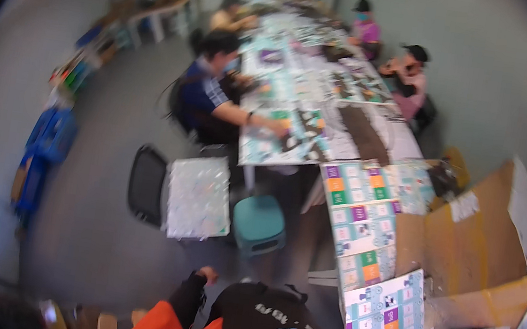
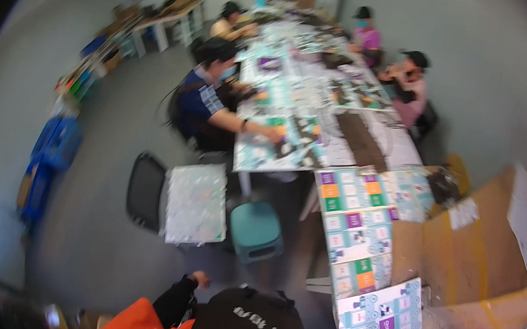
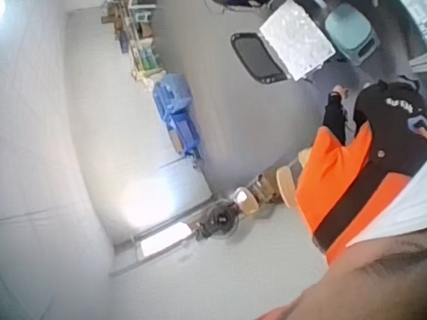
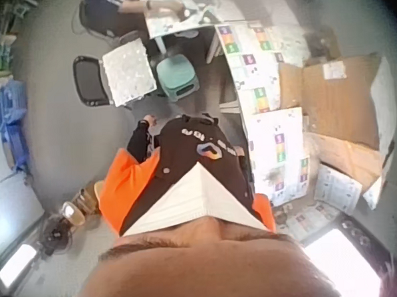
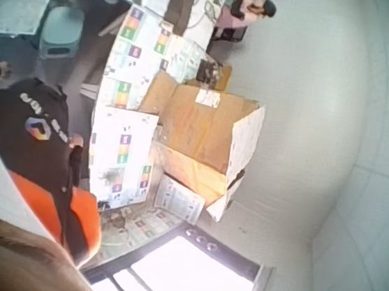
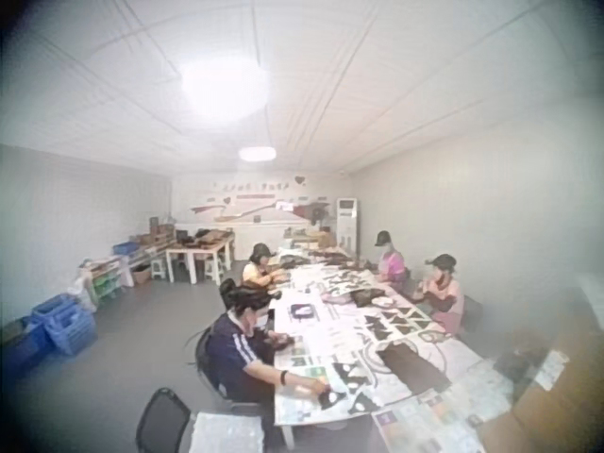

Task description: Applying glue and assembling components for shoes in a factory setting.

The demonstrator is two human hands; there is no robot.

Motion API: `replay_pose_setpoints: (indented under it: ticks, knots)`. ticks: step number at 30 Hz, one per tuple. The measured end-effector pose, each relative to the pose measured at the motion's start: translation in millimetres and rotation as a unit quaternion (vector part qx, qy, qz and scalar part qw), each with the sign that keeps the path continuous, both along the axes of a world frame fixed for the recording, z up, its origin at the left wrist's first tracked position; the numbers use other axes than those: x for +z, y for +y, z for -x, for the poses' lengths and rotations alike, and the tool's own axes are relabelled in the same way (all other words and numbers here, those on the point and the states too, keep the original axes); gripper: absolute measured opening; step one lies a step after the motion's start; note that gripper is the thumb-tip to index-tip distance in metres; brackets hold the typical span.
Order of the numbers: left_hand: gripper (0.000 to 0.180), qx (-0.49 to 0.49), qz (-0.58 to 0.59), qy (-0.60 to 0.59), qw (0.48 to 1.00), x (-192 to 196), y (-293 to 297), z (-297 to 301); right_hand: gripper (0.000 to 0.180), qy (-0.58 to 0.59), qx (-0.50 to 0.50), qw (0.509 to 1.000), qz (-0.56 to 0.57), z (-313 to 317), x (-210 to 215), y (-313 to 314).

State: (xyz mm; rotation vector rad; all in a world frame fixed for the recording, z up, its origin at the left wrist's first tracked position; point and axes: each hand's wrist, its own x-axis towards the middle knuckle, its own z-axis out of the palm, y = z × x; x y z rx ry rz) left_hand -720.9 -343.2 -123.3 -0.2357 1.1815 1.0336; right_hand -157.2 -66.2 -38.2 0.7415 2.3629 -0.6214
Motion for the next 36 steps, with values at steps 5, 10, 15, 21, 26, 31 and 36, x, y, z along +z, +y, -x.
replay_pose_setpoints:
  ticks: [5, 10, 15, 21, 26, 31, 36]
  knots:
    - [0.02, -0.476, -0.023, 0.491, 0.729, -18.5, -52.5, 19.5, 0.016, -0.022, 0.09, 0.99, 0.107, 22.7, 14.3, 5.1]
    - [0.013, -0.163, 0.167, 0.173, 0.957, -17.4, -72.4, -15.1, 0.018, -0.036, 0.039, 0.986, 0.156, 61.5, 34.9, 37.1]
    - [0.019, -0.131, -0.006, 0.081, 0.988, -22.9, -120.8, -22.8, 0.02, 0.014, -0.036, 0.983, 0.18, 87.1, 36.4, 47.0]
    - [0.017, -0.19, 0.135, 0.223, 0.947, 10.1, -100.7, -34.7, 0.023, 0.103, -0.138, 0.964, 0.203, 84.8, -19.6, 43.1]
    - [0.024, -0.274, -0.029, 0.229, 0.934, 28.1, -93.1, -3.9, 0.026, 0.137, -0.075, 0.977, 0.145, 66.6, -115.8, 44.0]
    - [0.028, -0.251, 0.132, 0.282, 0.917, 41.2, -62.1, -7.0, 0.031, 0.117, 0.115, 0.986, -0.018, 48.7, -172.6, 64.1]
    - [0.032, -0.231, 0.161, 0.301, 0.911, 51.5, -44.0, -11.8, 0.034, 0.089, 0.081, 0.993, -0.02, 33.2, -169.8, 52.1]
